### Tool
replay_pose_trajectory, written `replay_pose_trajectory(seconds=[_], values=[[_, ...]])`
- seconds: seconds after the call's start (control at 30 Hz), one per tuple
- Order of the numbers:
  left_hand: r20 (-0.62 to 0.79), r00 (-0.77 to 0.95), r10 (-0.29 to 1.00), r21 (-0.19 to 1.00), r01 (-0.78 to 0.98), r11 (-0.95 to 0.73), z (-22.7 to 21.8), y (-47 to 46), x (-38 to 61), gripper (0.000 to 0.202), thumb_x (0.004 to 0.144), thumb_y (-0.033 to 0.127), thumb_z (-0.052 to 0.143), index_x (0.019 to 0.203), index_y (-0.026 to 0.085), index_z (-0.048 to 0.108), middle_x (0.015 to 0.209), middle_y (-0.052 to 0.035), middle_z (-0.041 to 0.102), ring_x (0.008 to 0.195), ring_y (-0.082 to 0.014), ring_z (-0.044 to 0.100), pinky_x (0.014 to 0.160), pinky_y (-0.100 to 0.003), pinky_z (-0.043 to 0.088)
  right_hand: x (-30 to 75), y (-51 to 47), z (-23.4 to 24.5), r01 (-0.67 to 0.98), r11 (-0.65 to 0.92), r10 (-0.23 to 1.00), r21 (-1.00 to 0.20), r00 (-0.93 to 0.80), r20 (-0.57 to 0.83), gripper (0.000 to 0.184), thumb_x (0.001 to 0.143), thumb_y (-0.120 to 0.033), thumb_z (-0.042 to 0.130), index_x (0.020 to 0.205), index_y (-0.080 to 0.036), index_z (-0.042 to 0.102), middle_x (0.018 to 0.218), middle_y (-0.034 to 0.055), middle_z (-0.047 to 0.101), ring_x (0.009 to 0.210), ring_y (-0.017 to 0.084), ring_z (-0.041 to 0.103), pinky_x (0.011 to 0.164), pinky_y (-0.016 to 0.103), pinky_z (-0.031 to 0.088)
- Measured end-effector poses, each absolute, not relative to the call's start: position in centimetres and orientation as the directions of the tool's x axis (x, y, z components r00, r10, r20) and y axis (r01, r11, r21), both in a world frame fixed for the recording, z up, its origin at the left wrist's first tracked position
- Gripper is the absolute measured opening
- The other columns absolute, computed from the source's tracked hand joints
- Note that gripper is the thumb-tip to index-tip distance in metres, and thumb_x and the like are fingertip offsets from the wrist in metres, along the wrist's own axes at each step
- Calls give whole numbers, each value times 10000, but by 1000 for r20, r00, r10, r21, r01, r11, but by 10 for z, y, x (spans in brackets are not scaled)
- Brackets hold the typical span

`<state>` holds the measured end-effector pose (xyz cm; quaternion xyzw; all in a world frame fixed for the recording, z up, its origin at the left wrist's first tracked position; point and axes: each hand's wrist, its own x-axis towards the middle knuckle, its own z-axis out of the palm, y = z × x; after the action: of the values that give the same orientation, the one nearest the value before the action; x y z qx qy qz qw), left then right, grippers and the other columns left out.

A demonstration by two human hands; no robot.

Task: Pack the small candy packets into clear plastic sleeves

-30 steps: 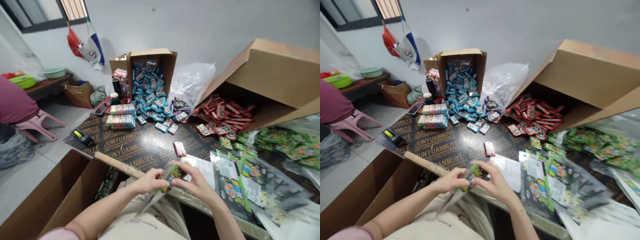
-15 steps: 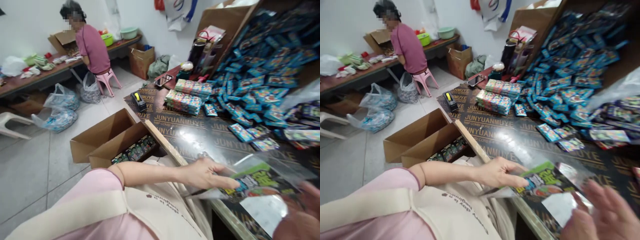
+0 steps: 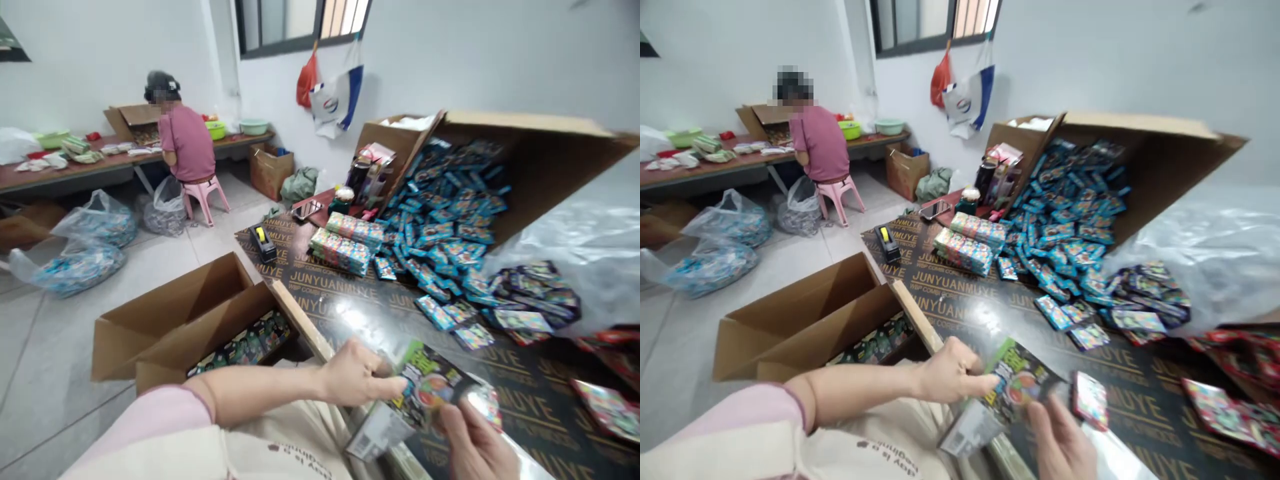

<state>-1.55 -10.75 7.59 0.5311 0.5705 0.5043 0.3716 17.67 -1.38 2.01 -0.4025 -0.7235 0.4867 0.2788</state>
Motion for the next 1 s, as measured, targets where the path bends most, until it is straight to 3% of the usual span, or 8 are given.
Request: replay_pose_trajectory(seconds=[0.17, 0.23, 0.37, 0.57, 0.67, 0.77, 0.87, 1.0], values=[[80, -232, 970, 995, 70, -65, 65, -88, -21, 564, 776, 578, 547, 466, 179, 296, 504, 61, 232, 496, -53, 218, 478, -241, 157, 162, -31, 26, 171, 69, 711, -983, -700, -72, 395, 661, -562, 713, 878, -231, 702, 783, 78, 723, 641, 246, 671, 604, 342, 572], [25, -103, 994, 1000, 18, -24, 60, -79, -20, 522, 742, 586, 590, 503, 156, 416, 522, 55, 320, 509, -59, 288, 485, -223, 219, 167, -30, 29, 218, 64, 773, -974, -628, -90, 359, 694, -553, 689, 814, -215, 694, 695, 59, 700, 584, 224, 646, 548, 313, 552], [-60, 213, 975, 988, -127, 88, 51, -76, -9, 436, 694, 528, 687, 858, 126, 653, 715, 0, 571, 599, -98, 473, 577, -225, 386, 186, -24, 42, 288, 49, 910, -956, -408, -76, 396, 660, -559, 703, 782, -185, 662, 640, 50, 679, 582, 225, 634, 530, 308, 536], [-53, 238, 970, 997, -34, 63, 27, -54, 5, 358, 796, 446, 626, 944, 120, 647, 666, -7, 598, 565, -114, 510, 566, -231, 431, 202, -17, 34, 78, -53, 940, -995, -332, -77, 391, 668, -475, 710, 891, -160, 648, 741, 37, 702, 664, 211, 653, 662, 338, 551], [16, 203, 979, 997, -76, 0, 25, -38, 14, 348, 773, 379, 669, 1026, 141, 634, 869, -51, 684, 763, -165, 612, 727, -271, 488, 202, -21, 22, 113, -5, 974, -994, -226, -31, 274, 698, -405, 686, 818, -160, 656, 654, 13, 668, 618, 194, 630, 648, 329, 538], [64, 138, 988, 990, -133, -46, 29, -24, 20, 321, 754, 348, 693, 995, 141, 646, 978, -78, 709, 896, -206, 641, 832, -305, 485, 200, -21, 15, 118, 1, 963, -993, -268, -31, 250, 675, -326, 715, 867, -172, 675, 708, 15, 692, 685, 211, 656, 679, 333, 540], [-4, 193, 981, 983, -178, 39, 21, -13, 24, 361, 745, 366, 704, 1014, 129, 660, 987, -92, 723, 856, -211, 664, 796, -310, 501, 203, -7, 14, -8, -7, 971, -1000, -240, -5, 401, 657, -324, 747, 1022, -188, 655, 851, 37, 728, 830, 237, 686, 776, 360, 539], [-107, 250, 962, 966, -205, 160, 5, -3, 26, 423, 695, 339, 758, 1051, 130, 664, 1010, -104, 729, 867, -221, 682, 797, -321, 517, 204, 11, 14, -12, 15, 984, -1000, -178, 16, 285, 724, -381, 700, 914, -171, 669, 818, 49, 728, 780, 234, 690, 750, 359, 538]])
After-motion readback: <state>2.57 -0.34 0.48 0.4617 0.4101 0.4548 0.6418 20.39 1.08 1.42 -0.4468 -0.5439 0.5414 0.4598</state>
